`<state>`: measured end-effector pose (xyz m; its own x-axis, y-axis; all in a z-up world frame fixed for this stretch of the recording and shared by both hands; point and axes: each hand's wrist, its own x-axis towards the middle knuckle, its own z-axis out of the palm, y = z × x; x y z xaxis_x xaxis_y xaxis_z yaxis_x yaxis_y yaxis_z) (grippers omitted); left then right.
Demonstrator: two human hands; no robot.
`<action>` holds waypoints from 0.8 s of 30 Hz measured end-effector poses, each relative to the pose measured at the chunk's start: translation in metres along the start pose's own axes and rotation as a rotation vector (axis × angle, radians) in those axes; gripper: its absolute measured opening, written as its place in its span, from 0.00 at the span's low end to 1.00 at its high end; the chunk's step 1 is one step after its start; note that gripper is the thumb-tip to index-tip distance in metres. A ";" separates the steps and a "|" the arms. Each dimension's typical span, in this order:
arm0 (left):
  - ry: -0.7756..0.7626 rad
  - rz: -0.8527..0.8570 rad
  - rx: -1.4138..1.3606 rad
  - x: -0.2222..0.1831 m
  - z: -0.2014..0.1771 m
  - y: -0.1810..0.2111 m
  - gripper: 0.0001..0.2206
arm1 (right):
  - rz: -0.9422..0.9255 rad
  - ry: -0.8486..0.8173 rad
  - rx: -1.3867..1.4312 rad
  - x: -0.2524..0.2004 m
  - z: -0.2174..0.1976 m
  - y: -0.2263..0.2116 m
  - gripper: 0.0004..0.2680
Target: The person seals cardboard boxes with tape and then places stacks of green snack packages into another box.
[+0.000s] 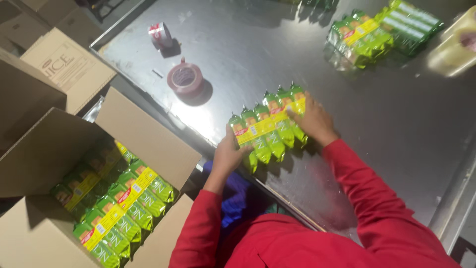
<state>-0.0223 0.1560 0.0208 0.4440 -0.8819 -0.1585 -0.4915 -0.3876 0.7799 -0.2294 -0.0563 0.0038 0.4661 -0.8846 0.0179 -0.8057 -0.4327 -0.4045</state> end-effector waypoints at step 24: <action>0.931 -0.318 0.749 -0.251 -0.307 -0.231 0.37 | -0.854 -0.113 -0.001 -0.099 0.141 -0.489 0.28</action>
<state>0.2097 0.5496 0.0663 0.8350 -0.3130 0.4526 -0.4362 -0.8779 0.1977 0.1700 0.2672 0.0705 0.9462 -0.2333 0.2244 -0.1628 -0.9422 -0.2929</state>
